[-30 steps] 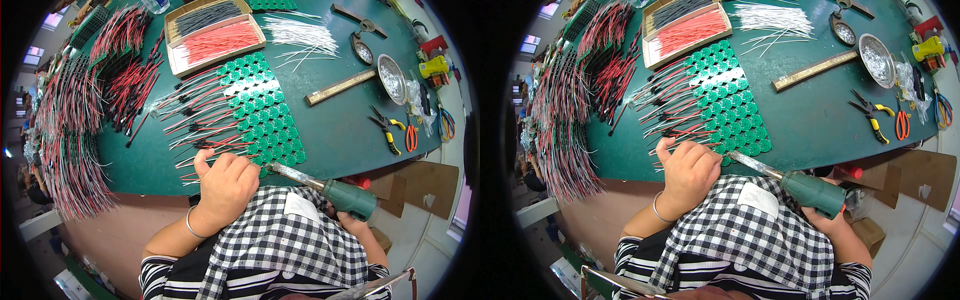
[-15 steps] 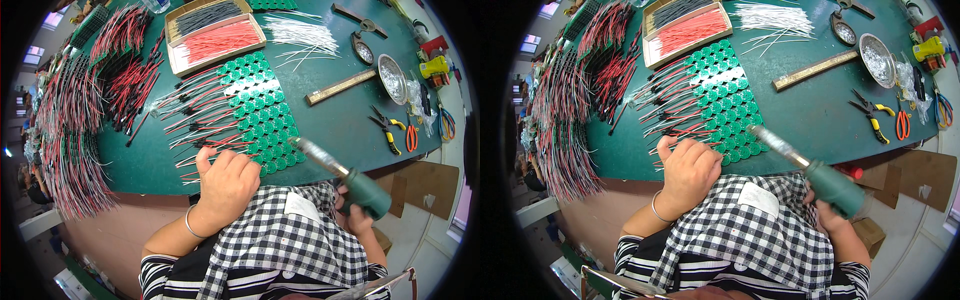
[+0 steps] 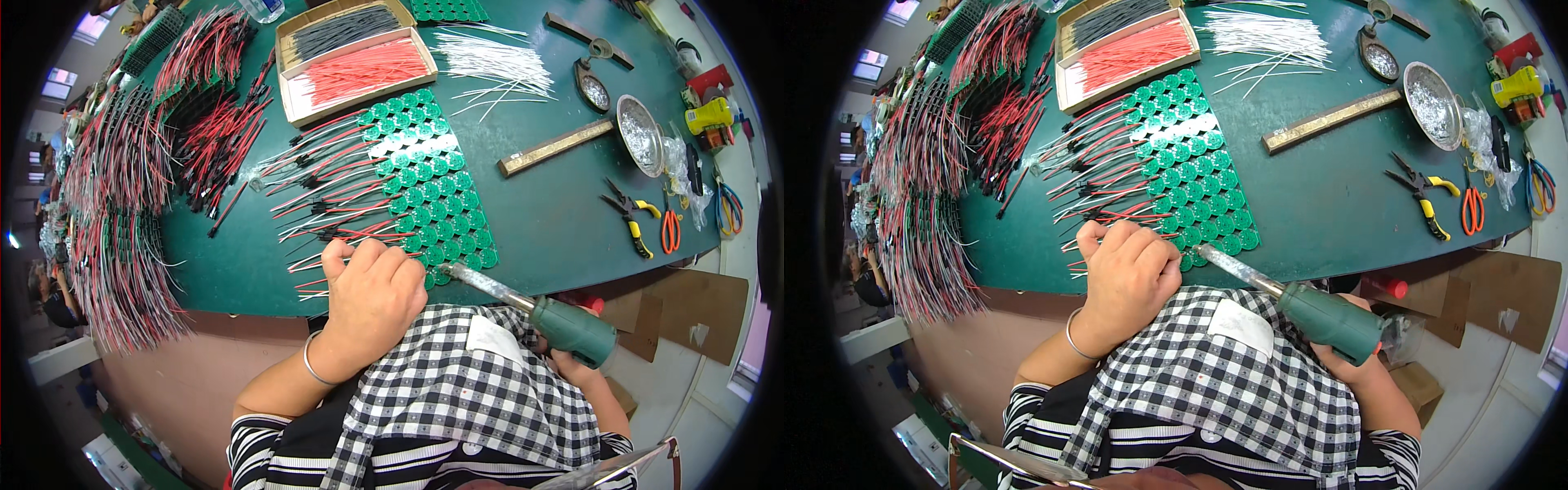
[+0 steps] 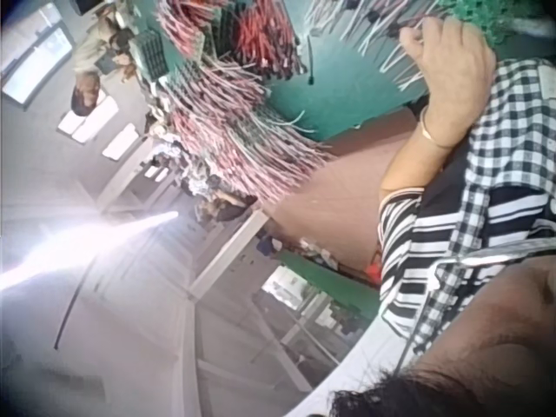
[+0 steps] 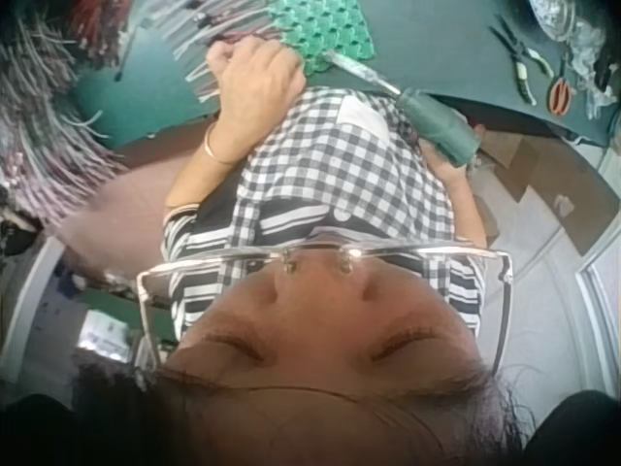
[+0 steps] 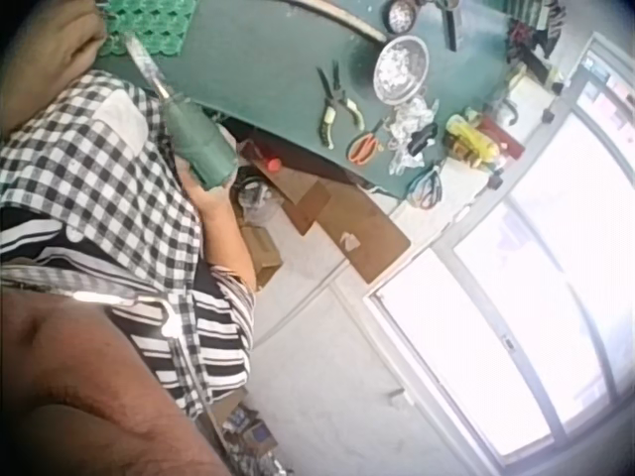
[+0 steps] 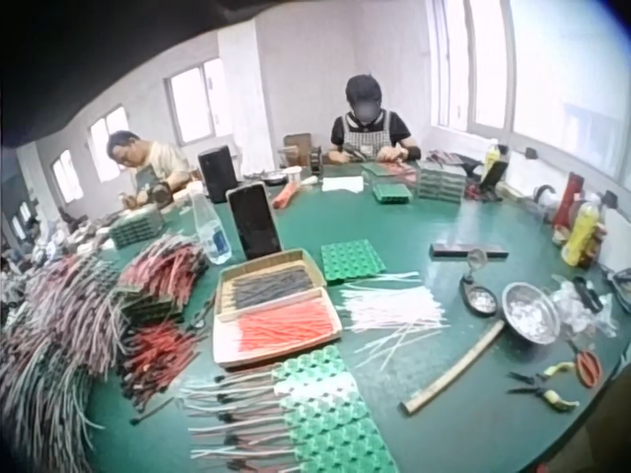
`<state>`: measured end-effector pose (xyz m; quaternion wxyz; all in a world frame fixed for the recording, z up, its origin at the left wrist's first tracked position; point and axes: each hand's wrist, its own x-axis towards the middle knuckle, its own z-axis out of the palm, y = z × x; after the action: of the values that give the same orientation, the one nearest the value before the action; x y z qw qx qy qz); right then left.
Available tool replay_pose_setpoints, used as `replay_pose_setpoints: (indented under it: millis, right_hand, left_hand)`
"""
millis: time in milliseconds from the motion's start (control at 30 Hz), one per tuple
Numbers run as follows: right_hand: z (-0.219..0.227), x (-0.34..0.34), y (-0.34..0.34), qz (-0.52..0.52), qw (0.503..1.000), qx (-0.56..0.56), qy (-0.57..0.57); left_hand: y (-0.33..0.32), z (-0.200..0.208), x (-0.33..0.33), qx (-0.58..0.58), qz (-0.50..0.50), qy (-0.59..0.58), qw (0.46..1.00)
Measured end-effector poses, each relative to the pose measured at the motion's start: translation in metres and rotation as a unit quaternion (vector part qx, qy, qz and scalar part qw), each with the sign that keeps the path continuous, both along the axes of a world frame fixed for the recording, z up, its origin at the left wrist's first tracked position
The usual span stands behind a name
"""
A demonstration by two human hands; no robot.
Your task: The person secures wires to circuit boards using a hot glue gun.
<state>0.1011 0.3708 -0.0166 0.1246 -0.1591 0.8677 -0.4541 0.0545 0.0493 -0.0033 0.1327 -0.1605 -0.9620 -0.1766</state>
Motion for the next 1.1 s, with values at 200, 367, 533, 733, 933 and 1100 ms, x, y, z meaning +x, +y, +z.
replay_pose_setpoints:
  millis: [200,367,533,733,933,1100]
  right_hand:
    - [0.004,-0.004,-0.008,0.028,0.999,-0.004,0.020]
    - [0.010,-0.004,-0.015,0.007,1.000,-0.018,0.021]
    - [-0.010,0.005,0.005,0.039,0.995,0.050,0.074]
    - [-0.004,-0.008,-0.011,-0.153,0.934,-0.313,-0.075]
    - [0.007,-0.019,-0.015,-0.183,0.924,-0.329,-0.061]
    - [0.009,-0.035,-0.010,-0.186,0.924,-0.333,-0.009]
  left_hand:
    - [0.001,0.000,-0.001,0.002,-0.002,0.001,1.000]
    - [0.001,0.000,-0.001,0.005,-0.003,-0.004,1.000]
    - [0.000,0.001,-0.002,0.007,-0.007,-0.009,1.000]
    - [0.000,0.006,-0.003,-0.010,-0.006,-0.019,1.000]
    - [-0.016,0.018,-0.012,-0.012,-0.079,-0.091,0.993]
    - [-0.035,0.044,-0.104,-0.104,-0.047,0.017,0.993]
